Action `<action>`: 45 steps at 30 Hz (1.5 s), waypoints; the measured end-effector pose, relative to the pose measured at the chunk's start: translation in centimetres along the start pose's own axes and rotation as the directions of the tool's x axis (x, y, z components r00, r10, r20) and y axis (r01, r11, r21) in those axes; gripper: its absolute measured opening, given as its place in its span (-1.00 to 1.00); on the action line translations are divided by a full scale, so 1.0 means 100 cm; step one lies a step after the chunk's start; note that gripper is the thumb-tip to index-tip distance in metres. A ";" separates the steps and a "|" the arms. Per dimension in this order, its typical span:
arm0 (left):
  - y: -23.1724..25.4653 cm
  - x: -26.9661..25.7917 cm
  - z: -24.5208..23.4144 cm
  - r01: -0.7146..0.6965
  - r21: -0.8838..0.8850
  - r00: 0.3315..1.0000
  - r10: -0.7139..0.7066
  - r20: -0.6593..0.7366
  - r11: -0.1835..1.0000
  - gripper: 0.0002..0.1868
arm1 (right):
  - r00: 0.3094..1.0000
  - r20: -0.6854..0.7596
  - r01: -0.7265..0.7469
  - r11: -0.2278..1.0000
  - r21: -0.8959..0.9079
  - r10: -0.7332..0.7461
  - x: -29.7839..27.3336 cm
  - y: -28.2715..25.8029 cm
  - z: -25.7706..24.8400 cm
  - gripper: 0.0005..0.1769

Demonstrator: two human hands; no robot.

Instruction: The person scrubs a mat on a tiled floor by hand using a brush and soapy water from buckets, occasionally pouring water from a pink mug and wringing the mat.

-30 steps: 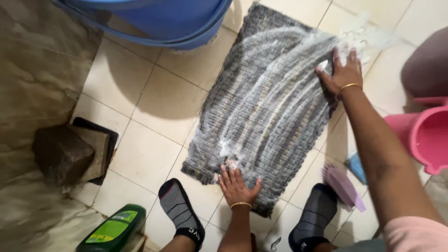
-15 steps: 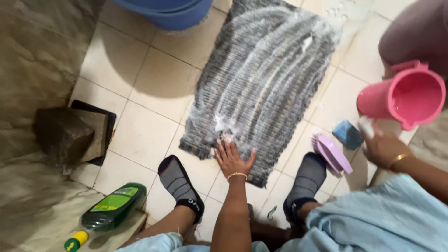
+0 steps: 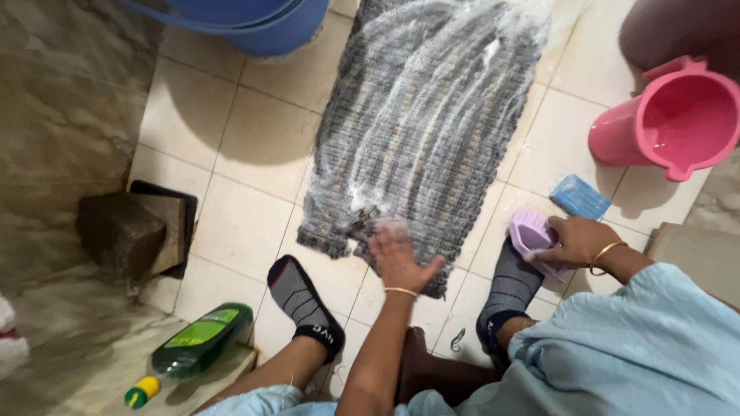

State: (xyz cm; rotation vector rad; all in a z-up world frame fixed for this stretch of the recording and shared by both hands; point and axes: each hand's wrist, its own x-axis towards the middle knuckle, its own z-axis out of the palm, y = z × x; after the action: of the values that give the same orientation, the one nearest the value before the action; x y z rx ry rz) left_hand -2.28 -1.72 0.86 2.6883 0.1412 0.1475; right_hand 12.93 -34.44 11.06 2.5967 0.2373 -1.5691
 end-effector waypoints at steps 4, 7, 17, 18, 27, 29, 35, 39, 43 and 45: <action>0.045 -0.005 0.006 -0.086 0.056 0.955 0.066 0.288 0.995 -0.06 | 0.997 0.011 -0.070 0.993 -0.092 0.071 -0.012 -0.019 0.005 -0.10; 0.049 -0.007 0.009 -0.139 -0.023 0.938 0.139 0.319 0.990 -0.36 | 0.980 0.021 -0.198 0.980 0.019 0.198 -0.006 -0.012 0.048 -0.39; 0.031 0.014 0.008 -0.086 -0.205 0.908 0.162 0.387 0.975 -0.81 | 0.925 -0.373 0.159 0.963 0.219 -0.068 0.084 0.060 -0.016 -0.35; 0.033 0.021 0.004 -0.090 -0.202 0.908 0.164 0.386 0.975 -0.81 | 0.945 -0.325 0.150 0.930 0.335 -0.035 0.085 0.059 -0.048 -0.32; 0.045 0.045 0.025 0.135 0.131 0.968 -0.159 0.195 0.982 0.05 | 0.844 -0.334 0.399 0.907 -0.133 -0.420 0.138 -0.074 -0.126 -0.42; 0.047 0.047 0.025 0.132 0.215 0.958 -0.180 0.222 0.968 0.12 | 0.724 -0.403 0.579 0.811 -0.086 -0.560 0.130 -0.117 -0.077 -0.30; 0.043 0.054 0.030 0.213 0.216 0.880 -0.283 0.382 0.953 0.22 | 0.878 -0.047 0.476 0.879 -0.024 -0.476 0.141 -0.124 -0.072 -0.55; 0.037 0.046 0.041 0.186 0.258 0.873 -0.280 0.399 0.948 0.23 | 0.866 -0.302 0.437 0.897 0.071 -0.398 0.176 -0.077 -0.124 -0.49; 0.039 0.039 0.042 0.178 0.272 0.908 -0.264 0.324 0.946 0.20 | 0.929 -0.330 0.229 0.959 0.164 -0.166 0.216 -0.021 -0.224 -0.43; 0.039 0.035 0.042 0.173 0.268 0.922 -0.252 0.293 0.948 0.20 | 0.933 -0.335 0.189 0.971 0.149 -0.131 0.216 -0.019 -0.234 -0.40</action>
State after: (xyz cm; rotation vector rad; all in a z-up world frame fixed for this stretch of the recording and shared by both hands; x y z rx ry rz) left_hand 2.03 -6.55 -0.89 2.8625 0.3696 -0.4042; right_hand 42.79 -26.98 2.80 3.0427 0.3577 -1.2478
